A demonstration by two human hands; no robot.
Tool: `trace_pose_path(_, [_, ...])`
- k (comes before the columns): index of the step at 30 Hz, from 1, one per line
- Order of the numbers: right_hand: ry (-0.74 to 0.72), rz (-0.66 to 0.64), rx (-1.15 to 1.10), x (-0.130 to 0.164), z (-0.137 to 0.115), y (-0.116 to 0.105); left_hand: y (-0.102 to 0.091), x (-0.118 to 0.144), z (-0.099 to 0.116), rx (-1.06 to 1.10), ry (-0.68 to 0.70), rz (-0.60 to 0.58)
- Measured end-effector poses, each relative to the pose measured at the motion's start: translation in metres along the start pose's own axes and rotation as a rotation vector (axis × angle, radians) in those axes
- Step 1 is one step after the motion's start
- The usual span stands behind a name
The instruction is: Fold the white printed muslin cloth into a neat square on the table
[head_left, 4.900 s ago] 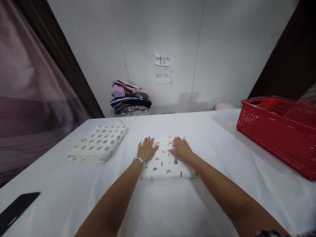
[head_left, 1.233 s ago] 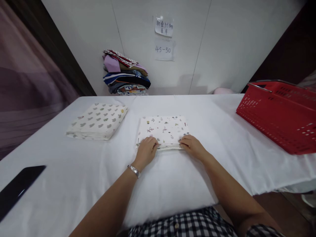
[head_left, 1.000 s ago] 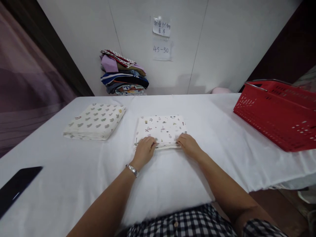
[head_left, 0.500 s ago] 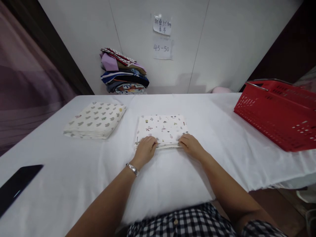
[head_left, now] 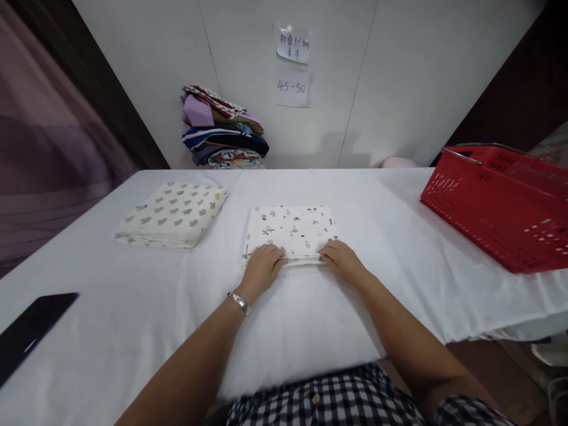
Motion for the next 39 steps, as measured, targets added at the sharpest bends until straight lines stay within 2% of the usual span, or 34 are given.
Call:
trace_pose_path(5, [0.009, 0.054, 0.025, 0.002, -0.002, -0.004, -0.001, 0.000, 0.004, 0.020, 0.028, 0.010])
trace_pose_path(12, [-0.014, -0.007, -0.074, 0.005, 0.002, 0.001, -0.008, 0.000, -0.001, 0.052, 0.037, -0.020])
trace_pose_path(16, [-0.024, 0.000, -0.122, 0.007, 0.003, 0.000, -0.029, 0.007, -0.028, 0.020, -0.077, -0.024])
trace_pose_path(20, [-0.019, 0.001, -0.176, 0.010, 0.009, 0.001, -0.055, 0.026, -0.063, 0.046, -0.276, 0.065])
trace_pose_path(22, [-0.004, 0.001, -0.196, 0.011, 0.012, 0.003, -0.062, 0.036, -0.074, 0.092, -0.371, 0.099])
trace_pose_path(25, [0.023, 0.013, -0.216, 0.012, 0.016, 0.004, -0.059, 0.047, -0.082, 0.186, -0.500, 0.104])
trace_pose_path(30, [0.028, 0.044, -0.199, 0.015, 0.011, 0.002, -0.040, 0.056, -0.088, 0.377, -0.658, 0.080])
trace_pose_path(35, [0.047, 0.069, -0.172, 0.020, 0.003, 0.001, -0.027, 0.054, -0.094, 0.598, -0.676, 0.106])
trace_pose_path(37, [0.059, 0.071, -0.178, 0.021, 0.003, 0.001, -0.028, 0.053, -0.095, 0.603, -0.671, 0.116])
trace_pose_path(39, [0.068, 0.077, -0.194, 0.020, 0.004, 0.001, -0.037, 0.051, -0.093, 0.515, -0.634, 0.149])
Point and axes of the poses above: each hand's wrist, its own x-axis away from the middle knuckle, its own y-axis out of the palm, z = x × y, the point moved 8 cm from there along -x, towards the middle knuckle, and after that the axes turned 1 degree about -z, right-handed, at the moved point
